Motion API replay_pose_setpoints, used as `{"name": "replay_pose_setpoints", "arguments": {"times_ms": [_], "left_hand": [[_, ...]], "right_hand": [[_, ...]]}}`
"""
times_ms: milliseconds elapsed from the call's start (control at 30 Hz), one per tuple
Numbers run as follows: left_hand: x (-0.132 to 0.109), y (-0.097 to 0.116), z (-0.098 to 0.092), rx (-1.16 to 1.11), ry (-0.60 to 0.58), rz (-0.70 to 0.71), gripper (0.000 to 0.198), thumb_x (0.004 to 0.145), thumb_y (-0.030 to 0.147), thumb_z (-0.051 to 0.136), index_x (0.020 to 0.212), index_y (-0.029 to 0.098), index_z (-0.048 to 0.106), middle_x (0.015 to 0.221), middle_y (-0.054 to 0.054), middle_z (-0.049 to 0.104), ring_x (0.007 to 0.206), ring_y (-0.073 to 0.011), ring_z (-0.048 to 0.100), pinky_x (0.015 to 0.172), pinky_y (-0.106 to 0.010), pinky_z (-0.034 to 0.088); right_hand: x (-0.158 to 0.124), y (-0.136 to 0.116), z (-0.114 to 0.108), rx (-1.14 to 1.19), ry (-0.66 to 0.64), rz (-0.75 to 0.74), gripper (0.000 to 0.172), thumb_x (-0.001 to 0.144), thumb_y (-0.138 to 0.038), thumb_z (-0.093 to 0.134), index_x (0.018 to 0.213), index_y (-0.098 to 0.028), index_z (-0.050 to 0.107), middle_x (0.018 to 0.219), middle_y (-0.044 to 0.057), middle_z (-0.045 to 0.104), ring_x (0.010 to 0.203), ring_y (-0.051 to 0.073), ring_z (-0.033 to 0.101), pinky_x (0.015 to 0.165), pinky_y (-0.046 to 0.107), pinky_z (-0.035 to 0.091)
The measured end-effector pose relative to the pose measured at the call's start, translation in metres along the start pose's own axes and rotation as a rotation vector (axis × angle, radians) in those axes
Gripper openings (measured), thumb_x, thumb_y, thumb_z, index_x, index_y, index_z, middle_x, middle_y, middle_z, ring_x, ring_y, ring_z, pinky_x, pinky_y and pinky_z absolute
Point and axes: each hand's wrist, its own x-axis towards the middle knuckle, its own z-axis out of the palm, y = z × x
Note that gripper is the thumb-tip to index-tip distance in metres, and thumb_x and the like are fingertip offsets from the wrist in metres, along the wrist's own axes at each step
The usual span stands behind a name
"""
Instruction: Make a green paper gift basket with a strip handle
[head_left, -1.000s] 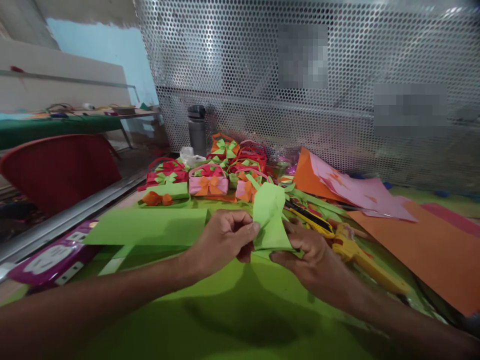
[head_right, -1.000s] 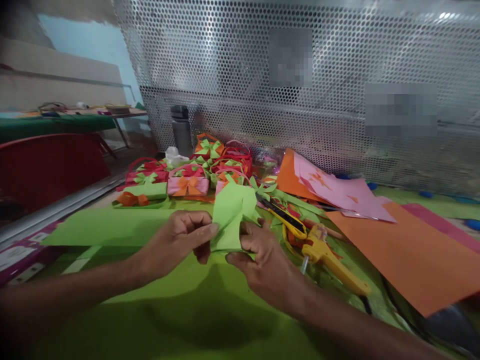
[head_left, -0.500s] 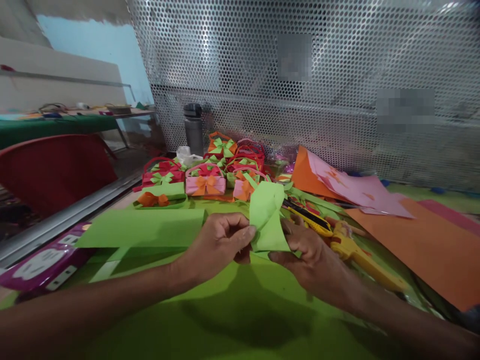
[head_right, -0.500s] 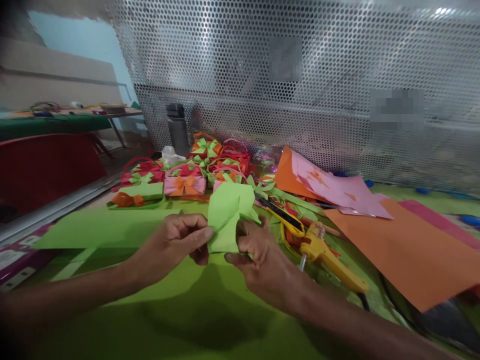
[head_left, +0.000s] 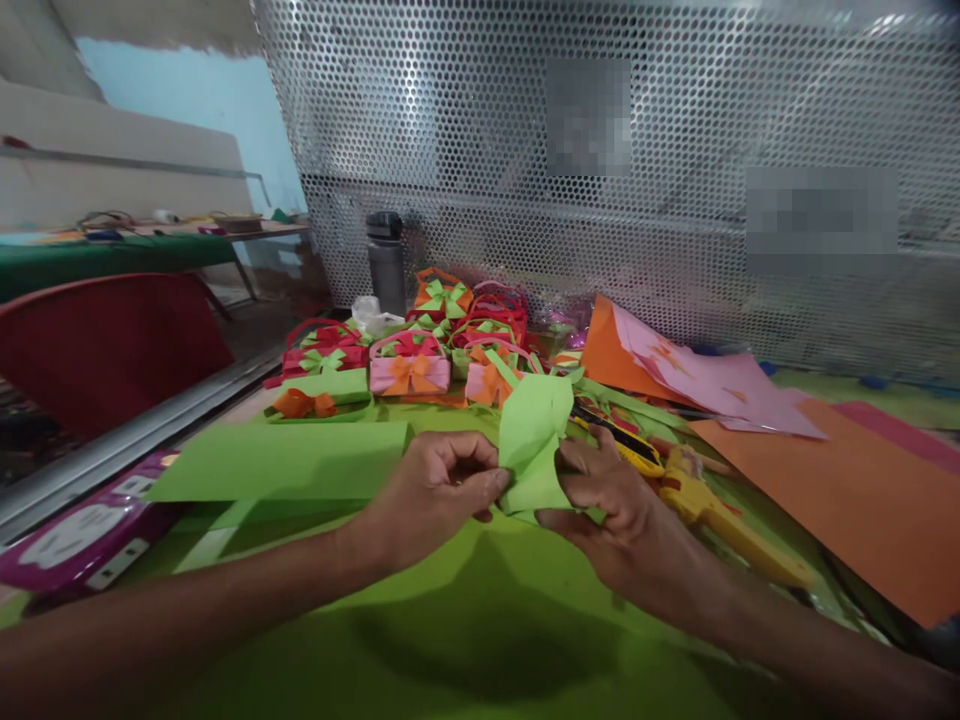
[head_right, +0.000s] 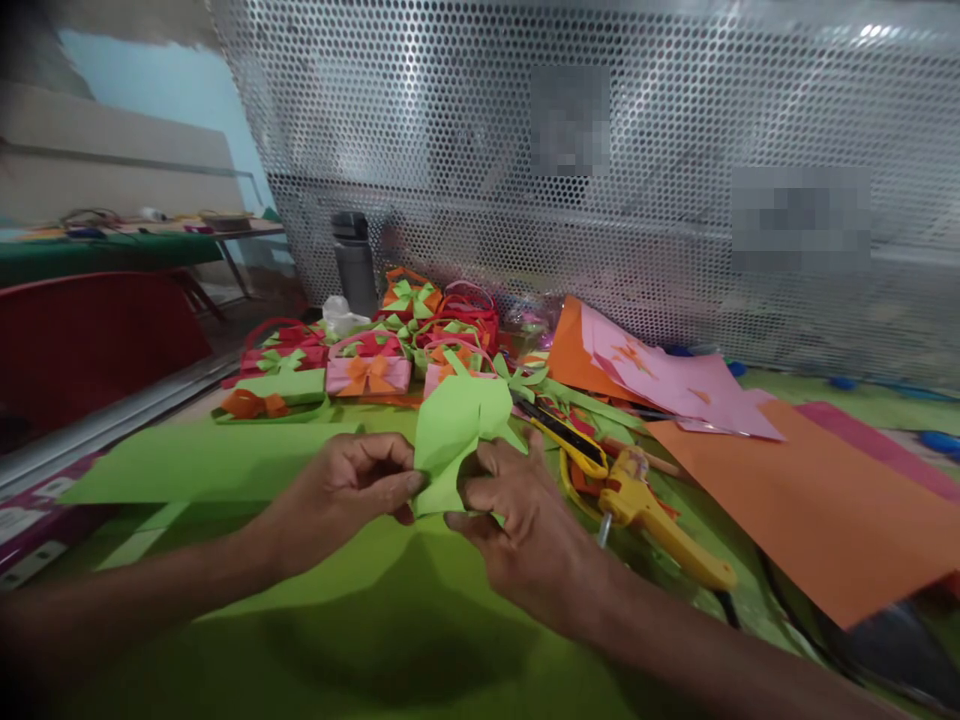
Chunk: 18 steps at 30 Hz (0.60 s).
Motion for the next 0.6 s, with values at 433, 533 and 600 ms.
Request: {"name": "replay_pose_setpoints", "arguments": {"times_ms": [433,533,600], "left_hand": [[0.0004,-0.0011,0.0024,-0.137,-0.113,0.015,0.012,0.074,0.021,0.059,0.082,0.012,0.06,0.07,-0.002,0.063,0.062,-0.0103,0.053,0.057,-0.02,0.041],[-0.0003,-0.0022,0.0031,-0.077,-0.127,0.052,0.012,0.075,0.014,0.055,0.084,0.012,0.063,0.07,-0.002,0.064,0.06,-0.0092,0.052,0.056,-0.018,0.038],[-0.0016,-0.0031,0.0037,-0.055,-0.127,0.08,0.015,0.075,0.011,0.053,0.084,0.012,0.064,0.07,-0.001,0.064,0.06,-0.0093,0.052,0.056,-0.018,0.039]], "right_hand": [[-0.0003,-0.0064,-0.0001,-0.103,-0.038,0.043,0.015,0.082,-0.014,0.053,0.069,-0.02,0.057,0.077,-0.001,0.056,0.081,0.016,0.051,0.093,0.05,0.018],[-0.0005,-0.006,0.0014,-0.107,-0.055,0.074,0.018,0.083,-0.016,0.052,0.065,-0.019,0.053,0.073,-0.002,0.055,0.078,0.016,0.051,0.094,0.051,0.018],[-0.0006,-0.0056,0.0025,-0.104,-0.052,0.092,0.021,0.082,-0.018,0.053,0.062,-0.019,0.049,0.071,-0.003,0.053,0.077,0.015,0.05,0.095,0.051,0.017]]}}
